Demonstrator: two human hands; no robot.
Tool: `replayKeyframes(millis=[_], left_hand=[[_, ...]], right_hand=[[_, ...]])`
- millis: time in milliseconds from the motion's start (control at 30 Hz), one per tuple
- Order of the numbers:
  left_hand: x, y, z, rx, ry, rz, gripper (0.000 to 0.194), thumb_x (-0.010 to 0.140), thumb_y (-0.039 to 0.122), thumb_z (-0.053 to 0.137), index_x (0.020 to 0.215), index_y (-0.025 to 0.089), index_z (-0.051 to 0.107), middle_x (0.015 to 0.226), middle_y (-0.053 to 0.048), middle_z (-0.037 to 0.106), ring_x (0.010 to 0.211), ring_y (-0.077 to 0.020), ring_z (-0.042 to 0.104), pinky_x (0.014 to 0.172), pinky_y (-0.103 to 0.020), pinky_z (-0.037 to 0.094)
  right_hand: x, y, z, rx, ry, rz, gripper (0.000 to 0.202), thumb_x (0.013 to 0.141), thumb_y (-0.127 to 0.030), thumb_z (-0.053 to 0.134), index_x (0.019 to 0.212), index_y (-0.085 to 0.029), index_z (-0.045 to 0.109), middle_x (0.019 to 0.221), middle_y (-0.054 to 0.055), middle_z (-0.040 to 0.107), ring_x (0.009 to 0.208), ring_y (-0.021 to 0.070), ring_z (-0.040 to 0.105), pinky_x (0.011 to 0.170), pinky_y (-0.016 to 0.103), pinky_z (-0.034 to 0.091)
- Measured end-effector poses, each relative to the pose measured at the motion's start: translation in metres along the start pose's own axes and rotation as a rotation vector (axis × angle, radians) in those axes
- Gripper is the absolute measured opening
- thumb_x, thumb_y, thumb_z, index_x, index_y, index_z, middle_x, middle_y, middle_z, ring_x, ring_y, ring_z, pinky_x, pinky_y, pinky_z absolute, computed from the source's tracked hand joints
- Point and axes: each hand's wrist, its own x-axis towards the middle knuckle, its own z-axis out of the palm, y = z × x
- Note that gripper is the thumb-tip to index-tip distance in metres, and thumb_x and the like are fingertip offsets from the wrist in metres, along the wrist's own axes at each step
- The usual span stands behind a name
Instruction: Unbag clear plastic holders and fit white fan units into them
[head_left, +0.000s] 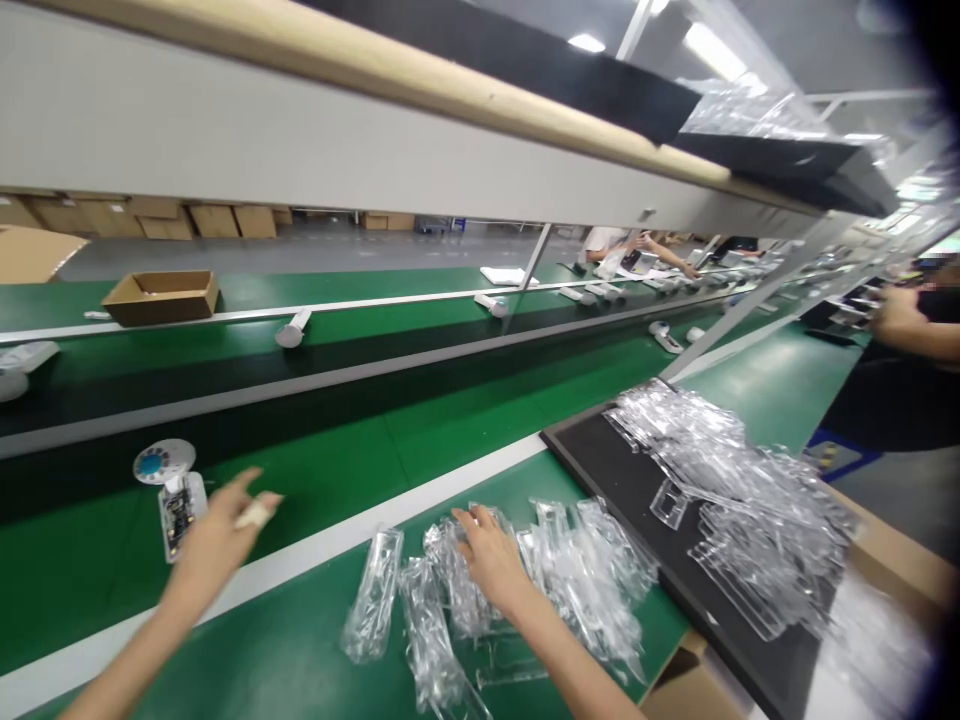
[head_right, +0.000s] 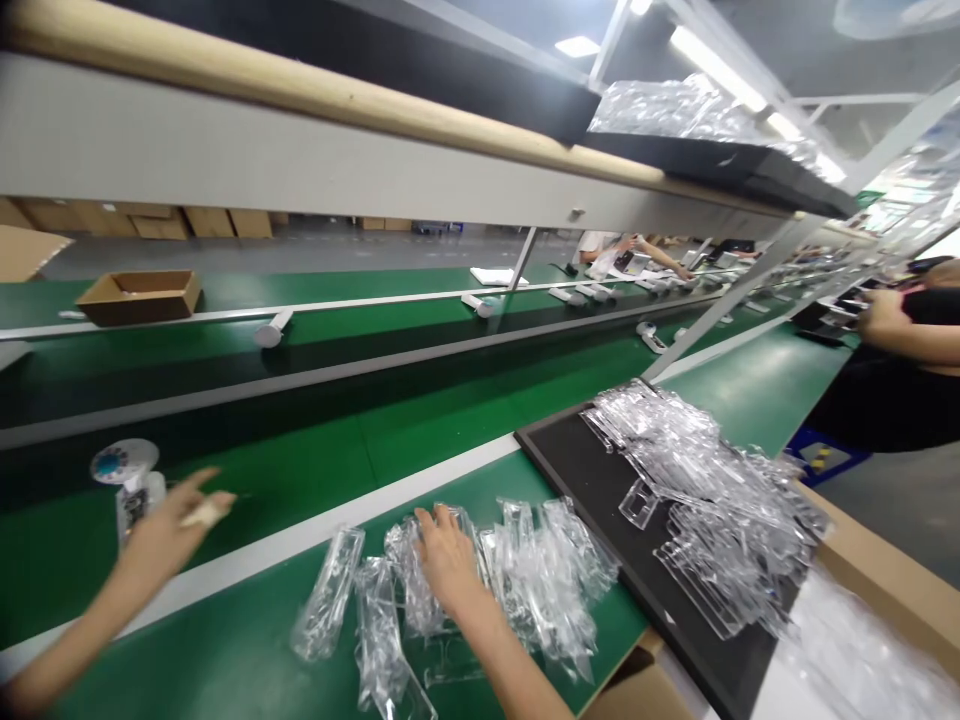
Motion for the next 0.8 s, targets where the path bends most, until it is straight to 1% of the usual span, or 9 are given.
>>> replayKeyframes(millis=[33, 100, 200, 267, 333, 433, 533, 667, 800], left_hand=[[-0.012, 0.019, 0.017, -0.021, -0.185, 0.075, 0.053, 0.083, 0.052, 0.038, 0.123, 0.019, 0.051, 0.106, -0.009, 0.063, 0.098, -0.0254, 0.062, 0.082, -0.033, 0.048], [-0.035, 0.058, 0.052, 0.092, -0.353, 0.198, 0.048, 0.084, 0.05, 0.04, 0.122, 0.025, 0.054, 0.108, -0.008, 0.061, 0.097, -0.0241, 0.062, 0.078, -0.032, 0.048], [-0.058, 0.098, 0.094, 0.29, -0.401, 0.331, 0.037, 0.082, 0.036, 0.048, 0.115, 0.021, 0.057, 0.109, -0.01, 0.059, 0.091, -0.0265, 0.063, 0.072, -0.034, 0.046], [-0.065, 0.107, 0.108, 0.335, -0.393, 0.361, 0.028, 0.082, 0.022, 0.044, 0.105, 0.017, 0.06, 0.103, -0.011, 0.062, 0.092, -0.0273, 0.063, 0.07, -0.033, 0.044], [-0.068, 0.107, 0.112, 0.324, -0.384, 0.358, 0.026, 0.084, 0.014, 0.037, 0.097, 0.017, 0.06, 0.097, -0.01, 0.064, 0.095, -0.0263, 0.061, 0.07, -0.032, 0.042], [-0.071, 0.1, 0.108, 0.292, -0.363, 0.328, 0.028, 0.085, 0.011, 0.032, 0.089, 0.019, 0.058, 0.091, -0.007, 0.067, 0.089, -0.0224, 0.062, 0.07, -0.029, 0.041], [-0.08, 0.09, 0.092, 0.214, -0.321, 0.247, 0.025, 0.084, 0.01, 0.032, 0.086, 0.02, 0.055, 0.087, -0.003, 0.068, 0.078, -0.0166, 0.062, 0.068, -0.025, 0.04], [-0.112, 0.071, 0.05, -0.2, -0.237, 0.084, 0.015, 0.085, 0.025, 0.041, 0.074, 0.021, 0.051, 0.071, 0.001, 0.062, 0.066, -0.0147, 0.057, 0.064, -0.023, 0.04], [-0.158, 0.055, -0.002, -0.528, -0.116, 0.039, 0.025, 0.082, 0.043, 0.051, 0.072, 0.021, 0.055, 0.07, 0.0, 0.058, 0.067, -0.0148, 0.054, 0.063, -0.021, 0.041]], right_hand=[[0.004, 0.0, 0.002, -0.024, -0.028, -0.011, 0.044, 0.078, -0.006, 0.052, 0.12, -0.018, 0.057, 0.116, 0.014, 0.056, 0.106, 0.0271, 0.055, 0.084, 0.034, 0.04], [0.011, -0.003, 0.005, -0.063, -0.067, -0.027, 0.033, 0.08, -0.006, 0.049, 0.108, -0.019, 0.061, 0.107, 0.011, 0.059, 0.095, 0.0236, 0.06, 0.077, 0.031, 0.04], [0.015, -0.005, 0.003, -0.083, -0.09, -0.061, 0.023, 0.084, -0.008, 0.045, 0.092, -0.02, 0.063, 0.095, 0.006, 0.06, 0.081, 0.0182, 0.062, 0.069, 0.027, 0.038], [0.014, -0.004, -0.001, -0.068, -0.083, -0.099, 0.018, 0.084, -0.009, 0.048, 0.089, -0.02, 0.062, 0.093, 0.004, 0.06, 0.081, 0.0165, 0.061, 0.069, 0.025, 0.036], [0.012, -0.004, -0.006, -0.039, -0.069, -0.146, 0.016, 0.083, -0.009, 0.051, 0.087, -0.021, 0.062, 0.093, 0.003, 0.06, 0.086, 0.0161, 0.059, 0.071, 0.024, 0.036], [0.007, -0.009, -0.015, 0.012, -0.074, -0.223, 0.014, 0.083, -0.01, 0.054, 0.081, -0.021, 0.062, 0.085, 0.001, 0.061, 0.086, 0.0155, 0.058, 0.071, 0.023, 0.035], [-0.001, -0.02, -0.026, 0.049, -0.089, -0.295, 0.016, 0.085, -0.011, 0.052, 0.077, -0.021, 0.062, 0.078, -0.001, 0.06, 0.08, 0.0147, 0.058, 0.068, 0.024, 0.034], [-0.029, -0.05, -0.045, 0.096, -0.085, -0.417, 0.016, 0.085, -0.009, 0.05, 0.079, -0.021, 0.059, 0.081, -0.001, 0.058, 0.079, 0.0144, 0.056, 0.068, 0.024, 0.036], [-0.068, -0.091, -0.06, 0.207, -0.126, -0.626, 0.013, 0.088, -0.012, 0.047, 0.083, -0.022, 0.054, 0.089, -0.001, 0.055, 0.08, 0.0137, 0.054, 0.071, 0.025, 0.039]])
